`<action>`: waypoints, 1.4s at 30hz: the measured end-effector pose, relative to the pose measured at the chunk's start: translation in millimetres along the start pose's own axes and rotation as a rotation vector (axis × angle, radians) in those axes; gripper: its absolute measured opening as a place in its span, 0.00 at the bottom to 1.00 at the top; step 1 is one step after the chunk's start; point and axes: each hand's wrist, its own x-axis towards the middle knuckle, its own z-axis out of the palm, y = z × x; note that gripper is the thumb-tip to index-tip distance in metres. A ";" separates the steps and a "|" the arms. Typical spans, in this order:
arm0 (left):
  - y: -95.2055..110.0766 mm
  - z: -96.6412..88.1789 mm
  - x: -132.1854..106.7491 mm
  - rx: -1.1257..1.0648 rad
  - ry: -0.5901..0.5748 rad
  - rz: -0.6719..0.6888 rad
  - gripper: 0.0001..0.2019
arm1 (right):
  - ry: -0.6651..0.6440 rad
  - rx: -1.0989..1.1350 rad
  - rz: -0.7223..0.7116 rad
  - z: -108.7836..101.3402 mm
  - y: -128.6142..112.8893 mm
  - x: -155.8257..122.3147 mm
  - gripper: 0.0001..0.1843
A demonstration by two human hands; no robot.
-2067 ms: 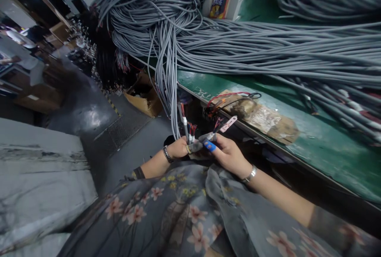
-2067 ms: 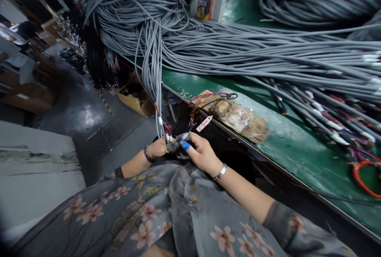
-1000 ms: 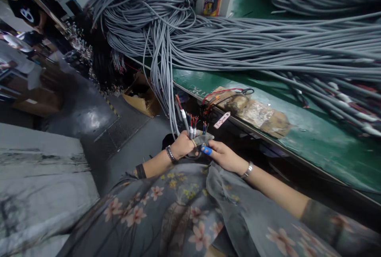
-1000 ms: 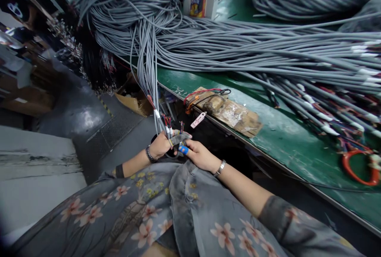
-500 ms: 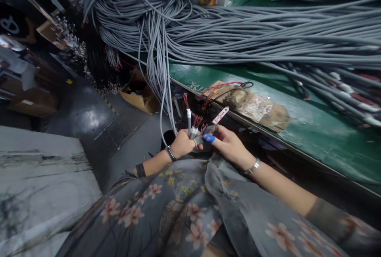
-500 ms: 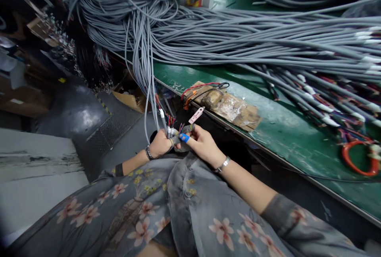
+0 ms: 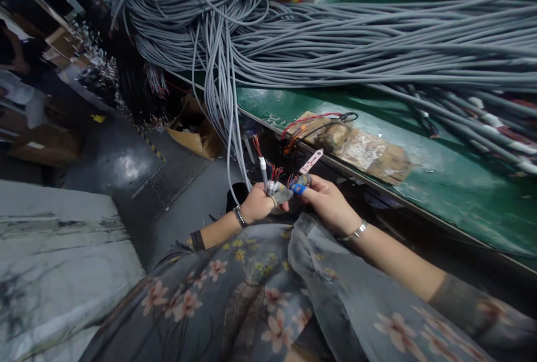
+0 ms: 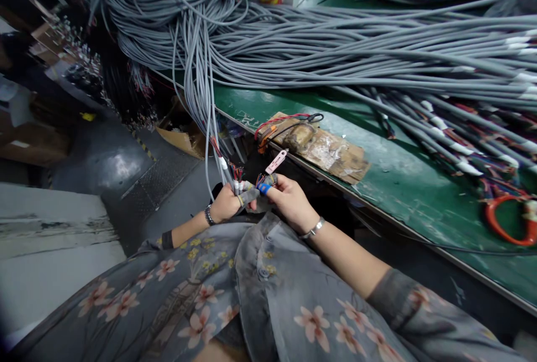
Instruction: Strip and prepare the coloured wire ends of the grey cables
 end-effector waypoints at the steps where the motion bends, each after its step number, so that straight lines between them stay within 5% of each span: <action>1: -1.3 0.2 0.2 -0.011 0.008 0.011 0.26 | 0.010 0.025 -0.001 1.2 1.1 -0.2 0.17; 11: -8.4 2.8 -1.9 -0.068 0.128 0.020 0.24 | 0.219 0.565 0.262 -11.9 7.5 9.3 0.11; 16: -4.1 3.7 -2.7 -0.079 0.134 -0.033 0.24 | -0.076 0.478 0.272 -12.4 4.8 -0.3 0.14; 19: -1.5 3.4 -2.4 -0.052 0.093 -0.039 0.24 | -0.113 0.380 0.247 -5.8 3.6 -1.1 0.19; 28: -0.2 1.8 1.5 0.036 -0.089 -0.096 0.21 | 0.085 0.354 0.276 4.8 13.9 4.2 0.21; 35: -8.3 1.1 -0.7 -0.069 0.054 -0.026 0.23 | 0.250 0.521 0.234 -9.1 11.5 8.4 0.24; 42: -8.5 0.5 0.0 -0.089 0.096 -0.009 0.24 | -0.088 0.370 0.265 -5.8 4.3 1.9 0.24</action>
